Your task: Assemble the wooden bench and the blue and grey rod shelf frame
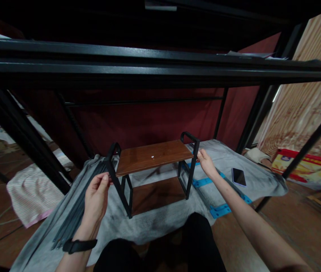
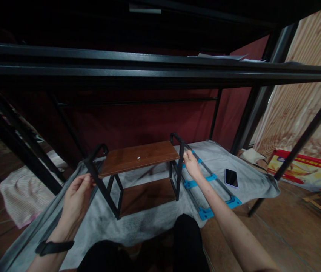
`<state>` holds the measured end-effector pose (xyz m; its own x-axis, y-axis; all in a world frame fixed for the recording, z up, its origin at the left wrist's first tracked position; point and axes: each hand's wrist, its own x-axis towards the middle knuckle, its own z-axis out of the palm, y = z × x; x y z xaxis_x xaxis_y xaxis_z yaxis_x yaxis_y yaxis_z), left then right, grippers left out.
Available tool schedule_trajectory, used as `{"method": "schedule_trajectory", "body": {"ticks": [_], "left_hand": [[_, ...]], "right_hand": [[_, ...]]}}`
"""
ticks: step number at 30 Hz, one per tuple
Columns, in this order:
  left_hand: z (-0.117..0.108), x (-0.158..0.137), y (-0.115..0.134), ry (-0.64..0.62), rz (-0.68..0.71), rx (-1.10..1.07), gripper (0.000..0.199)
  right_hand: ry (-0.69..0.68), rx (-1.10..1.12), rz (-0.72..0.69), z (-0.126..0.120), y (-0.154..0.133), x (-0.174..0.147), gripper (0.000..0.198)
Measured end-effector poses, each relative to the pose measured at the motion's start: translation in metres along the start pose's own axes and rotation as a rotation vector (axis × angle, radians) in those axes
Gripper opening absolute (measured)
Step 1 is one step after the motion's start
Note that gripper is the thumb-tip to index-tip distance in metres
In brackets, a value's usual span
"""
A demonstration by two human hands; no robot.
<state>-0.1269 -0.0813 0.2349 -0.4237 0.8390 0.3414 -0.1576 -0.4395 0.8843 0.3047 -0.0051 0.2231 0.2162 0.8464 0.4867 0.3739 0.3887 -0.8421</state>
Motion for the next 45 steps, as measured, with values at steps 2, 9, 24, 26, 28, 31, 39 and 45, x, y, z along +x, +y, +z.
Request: {"method": "schedule_trajectory", "body": {"ticks": [2, 9, 24, 26, 28, 31, 39, 45], "left_hand": [[0.000, 0.000, 0.004, 0.009, 0.021, 0.041, 0.033], [0.005, 0.005, 0.014, -0.078, 0.164, 0.345, 0.042], [0.028, 0.011, 0.028, -0.062, 0.170, 0.286, 0.049], [0.028, 0.012, 0.027, -0.066, 0.175, 0.291, 0.047], [0.027, 0.012, 0.027, -0.091, 0.180, 0.296, 0.046], [0.025, 0.011, 0.025, -0.109, 0.180, 0.291, 0.047], [0.023, 0.009, 0.022, -0.084, 0.169, 0.304, 0.055], [0.025, 0.010, 0.028, -0.118, 0.197, 0.420, 0.049]], "right_hand": [[-0.004, -0.021, -0.008, 0.002, -0.004, -0.002, 0.045], [-0.018, 0.027, -0.041, 0.004, -0.016, -0.007, 0.048], [0.012, 0.165, 0.025, 0.008, -0.032, 0.008, 0.062], [0.002, 0.142, 0.022, 0.007, -0.032, 0.007, 0.062], [0.003, 0.125, 0.007, 0.008, -0.032, 0.006, 0.060], [0.013, 0.119, -0.020, 0.007, -0.032, 0.005, 0.057], [0.012, 0.115, -0.021, 0.005, -0.030, 0.002, 0.056], [-0.014, 0.121, -0.020, 0.007, -0.036, -0.002, 0.055]]}}
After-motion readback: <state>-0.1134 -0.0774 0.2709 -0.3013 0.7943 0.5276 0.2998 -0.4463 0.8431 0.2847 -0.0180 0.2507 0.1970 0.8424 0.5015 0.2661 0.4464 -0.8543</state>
